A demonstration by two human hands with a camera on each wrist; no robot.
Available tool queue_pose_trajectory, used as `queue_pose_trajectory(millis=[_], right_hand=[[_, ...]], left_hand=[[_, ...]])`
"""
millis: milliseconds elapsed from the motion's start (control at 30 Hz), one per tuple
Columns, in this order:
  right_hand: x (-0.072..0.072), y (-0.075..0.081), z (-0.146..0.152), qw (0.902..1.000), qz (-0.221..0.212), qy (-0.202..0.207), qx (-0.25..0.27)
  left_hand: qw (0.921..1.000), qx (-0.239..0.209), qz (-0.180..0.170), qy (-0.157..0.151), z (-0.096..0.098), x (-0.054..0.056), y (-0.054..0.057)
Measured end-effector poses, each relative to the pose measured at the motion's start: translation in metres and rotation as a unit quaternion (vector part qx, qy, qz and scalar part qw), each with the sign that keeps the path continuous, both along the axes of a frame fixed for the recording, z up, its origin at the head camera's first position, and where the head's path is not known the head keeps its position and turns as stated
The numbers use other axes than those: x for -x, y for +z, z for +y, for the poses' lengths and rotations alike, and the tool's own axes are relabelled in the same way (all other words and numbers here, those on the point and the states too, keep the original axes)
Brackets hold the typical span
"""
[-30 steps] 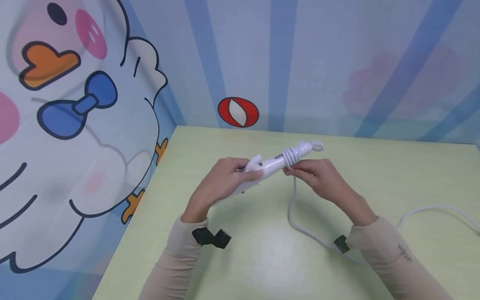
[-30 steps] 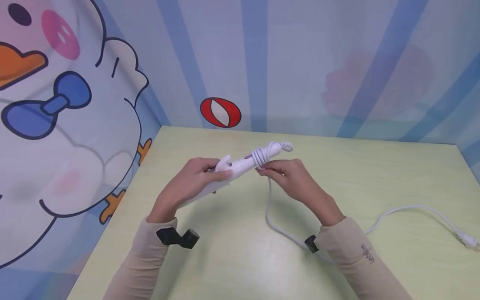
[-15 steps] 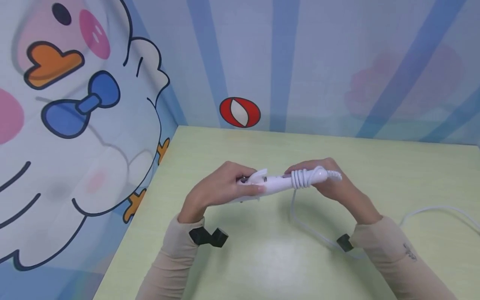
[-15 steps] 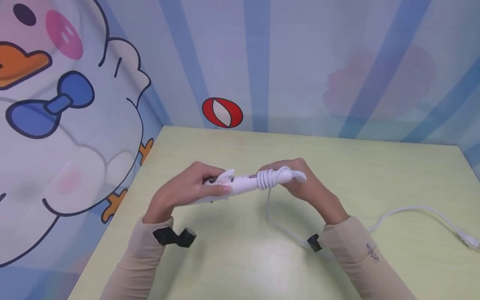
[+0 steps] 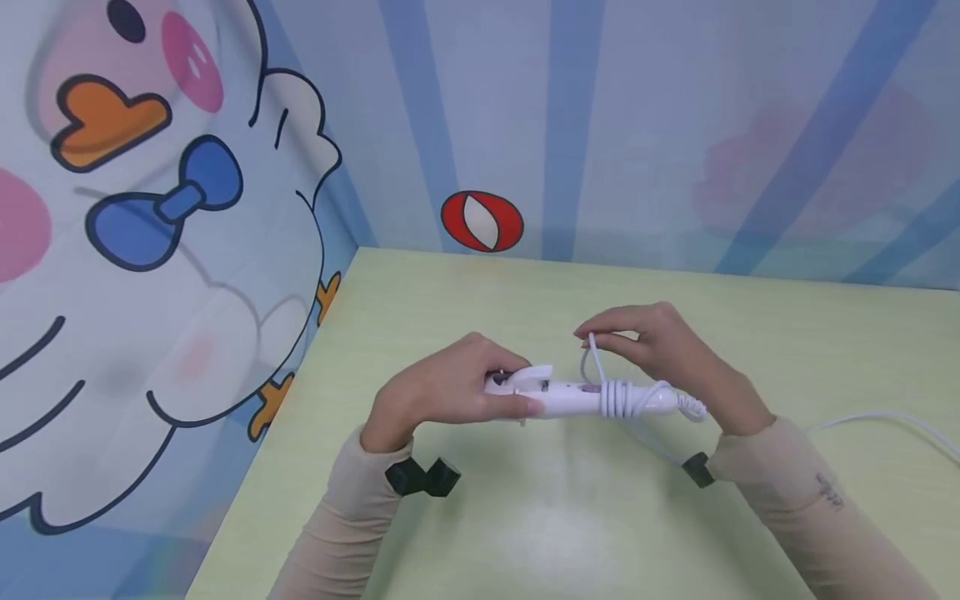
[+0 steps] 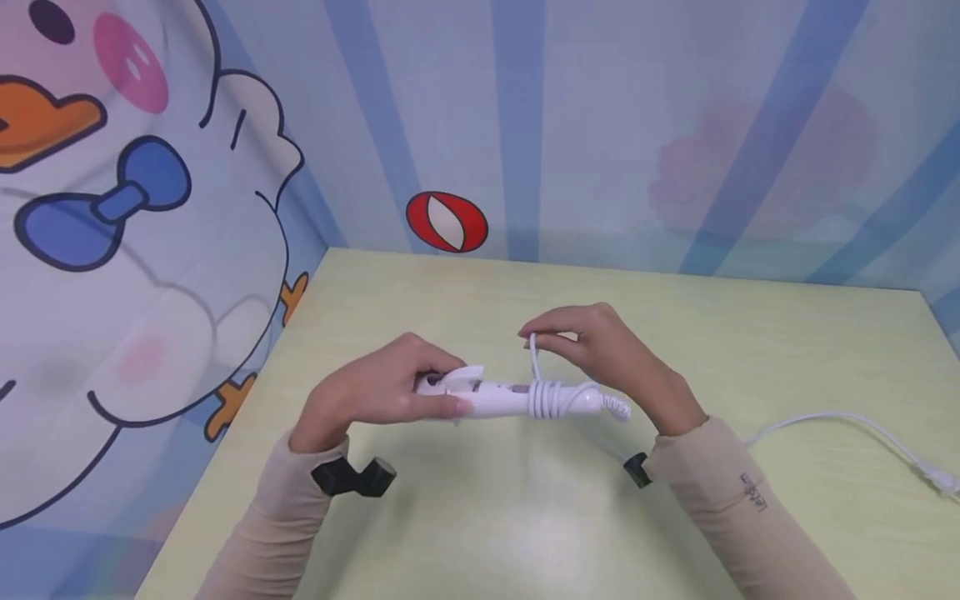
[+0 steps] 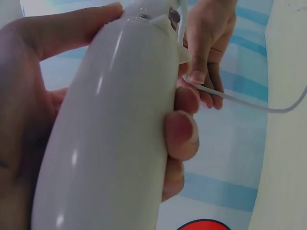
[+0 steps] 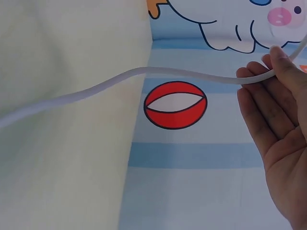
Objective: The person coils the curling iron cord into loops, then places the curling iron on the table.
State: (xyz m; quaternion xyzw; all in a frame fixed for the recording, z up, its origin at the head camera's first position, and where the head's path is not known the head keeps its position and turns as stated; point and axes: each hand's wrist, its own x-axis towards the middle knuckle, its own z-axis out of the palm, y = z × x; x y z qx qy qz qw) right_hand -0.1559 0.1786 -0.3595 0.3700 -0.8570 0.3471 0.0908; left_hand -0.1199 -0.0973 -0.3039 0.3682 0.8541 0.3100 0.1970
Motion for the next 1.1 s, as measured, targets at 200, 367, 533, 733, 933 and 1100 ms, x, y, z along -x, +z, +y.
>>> queue_pose_trajectory(millis=[200, 367, 533, 733, 933, 1100], right_hand=[[0.003, 0.008, 0.003, 0.9991, 0.041, 0.006, -0.008], [0.003, 0.013, 0.001, 0.9959, 0.088, 0.016, -0.01], [0.0, 0.019, -0.003, 0.9908, 0.131, 0.022, -0.024], [-0.005, 0.025, -0.01, 0.9811, 0.185, 0.014, -0.055], [-0.01, 0.026, -0.018, 0.9735, 0.21, -0.01, -0.09], [-0.014, 0.026, -0.023, 0.9684, 0.229, -0.03, -0.095]], left_hand=[[0.9986, 0.049, 0.006, 0.017, 0.002, -0.002, 0.001], [0.9946, 0.096, 0.012, 0.037, 0.004, -0.002, 0.0], [0.9881, 0.134, 0.019, 0.073, 0.008, -0.002, -0.003], [0.9775, 0.166, 0.034, 0.126, 0.011, 0.0, -0.008], [0.9644, 0.188, 0.041, 0.182, 0.014, 0.003, -0.012], [0.9555, 0.182, 0.046, 0.228, 0.016, 0.004, -0.016]])
